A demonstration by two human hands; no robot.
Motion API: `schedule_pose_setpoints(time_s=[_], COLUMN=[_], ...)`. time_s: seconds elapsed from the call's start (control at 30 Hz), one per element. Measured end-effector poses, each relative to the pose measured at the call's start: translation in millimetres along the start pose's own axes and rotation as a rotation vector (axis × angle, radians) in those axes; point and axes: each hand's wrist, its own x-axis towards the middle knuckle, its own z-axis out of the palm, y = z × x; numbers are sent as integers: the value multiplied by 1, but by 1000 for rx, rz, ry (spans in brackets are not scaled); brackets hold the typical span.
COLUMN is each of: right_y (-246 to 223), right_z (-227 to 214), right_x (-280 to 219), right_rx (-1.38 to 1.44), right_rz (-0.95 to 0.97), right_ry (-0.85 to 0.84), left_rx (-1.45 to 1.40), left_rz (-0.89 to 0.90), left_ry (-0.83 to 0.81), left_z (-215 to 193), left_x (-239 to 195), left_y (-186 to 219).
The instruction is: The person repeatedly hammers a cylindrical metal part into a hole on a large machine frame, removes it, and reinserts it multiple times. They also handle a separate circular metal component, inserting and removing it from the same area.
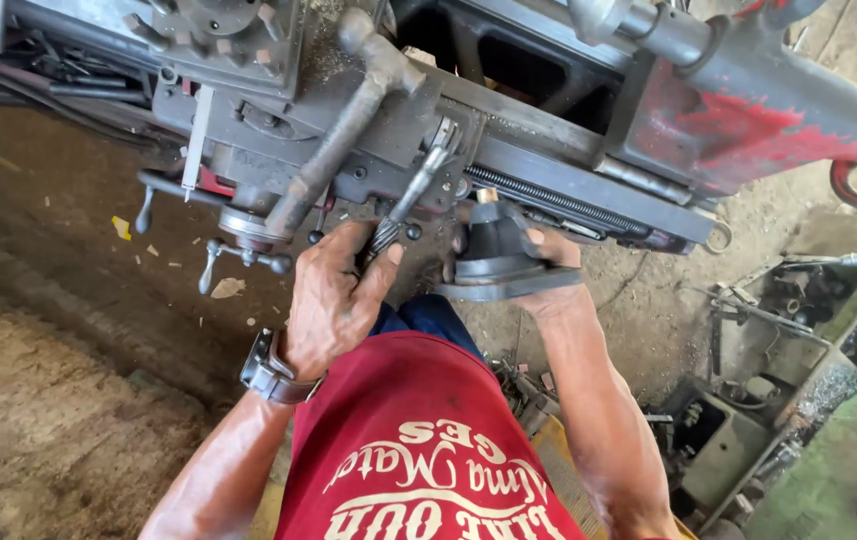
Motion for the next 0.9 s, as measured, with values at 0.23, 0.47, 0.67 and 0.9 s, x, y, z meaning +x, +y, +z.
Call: schedule_pose_setpoints(time_s=[0.23,0.47,0.67,0.9], right_y=[7,-5,-15,-28], right_z=[-35,-3,-12,8], right_x=[-29,-62,-51,-34], right_rx=[231,193,78,247], right_rz=[104,23,87,125], right_ry=[-286,-196,-181,-257], left_rx=[40,81,159,-26], left_rz=[166,194,194,460], left_ry=[-147,-158,-166,-294], left_z=[31,9,34,31], left_x=[-6,0,13,6], left_y=[-17,36,-11,9])
